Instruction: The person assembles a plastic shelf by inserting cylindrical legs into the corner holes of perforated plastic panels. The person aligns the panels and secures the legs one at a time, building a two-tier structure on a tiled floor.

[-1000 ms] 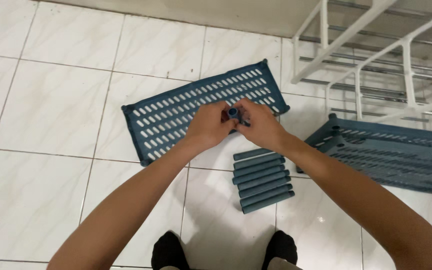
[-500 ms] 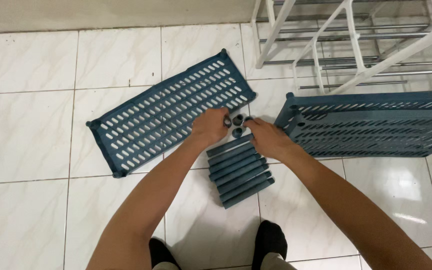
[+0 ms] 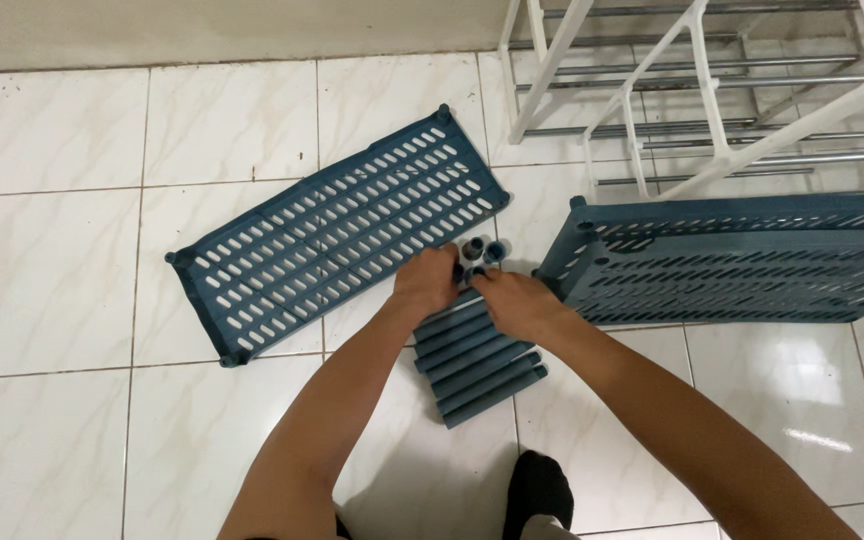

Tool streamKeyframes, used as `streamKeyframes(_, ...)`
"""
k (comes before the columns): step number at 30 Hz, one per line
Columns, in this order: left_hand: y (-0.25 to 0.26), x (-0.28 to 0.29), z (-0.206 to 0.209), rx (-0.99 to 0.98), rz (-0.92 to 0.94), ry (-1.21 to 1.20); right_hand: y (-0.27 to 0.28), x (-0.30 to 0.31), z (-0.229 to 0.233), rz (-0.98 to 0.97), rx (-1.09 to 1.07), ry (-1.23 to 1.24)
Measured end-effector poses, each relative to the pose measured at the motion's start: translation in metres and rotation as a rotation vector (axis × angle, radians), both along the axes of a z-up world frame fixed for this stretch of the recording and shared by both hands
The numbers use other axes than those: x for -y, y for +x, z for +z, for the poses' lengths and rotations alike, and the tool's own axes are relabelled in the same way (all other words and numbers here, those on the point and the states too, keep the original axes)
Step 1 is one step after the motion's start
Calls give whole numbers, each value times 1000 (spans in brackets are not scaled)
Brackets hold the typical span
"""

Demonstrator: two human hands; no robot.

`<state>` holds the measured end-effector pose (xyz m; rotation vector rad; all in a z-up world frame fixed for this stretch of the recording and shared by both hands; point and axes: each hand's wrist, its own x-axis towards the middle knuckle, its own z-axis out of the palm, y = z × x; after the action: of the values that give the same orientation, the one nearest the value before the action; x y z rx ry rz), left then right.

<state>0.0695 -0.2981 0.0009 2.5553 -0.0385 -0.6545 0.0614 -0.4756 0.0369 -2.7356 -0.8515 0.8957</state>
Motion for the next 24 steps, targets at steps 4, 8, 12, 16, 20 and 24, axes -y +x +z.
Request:
streamKeyframes(4,-1,-17,2,32,-68,-1,5,0,1,-30,15,-5)
streamKeyframes(8,-10,-42,2,155,23,-43,7,2,3,-40,-1,-43)
streamKeyframes(12,-21,-67,-3,236,59,67,4,2,6,-28,10,-30)
streamKeyframes(16,-36,-91,-13,200,-12,206,2,-2,9,-5,43,19)
streamKeyframes(20,-43,-99,-25,233,-68,308,2,-8,9,-2,43,-14)
streamKeyframes(24,-42,-97,-27,266,-103,338,-1,-14,12,1,84,52)
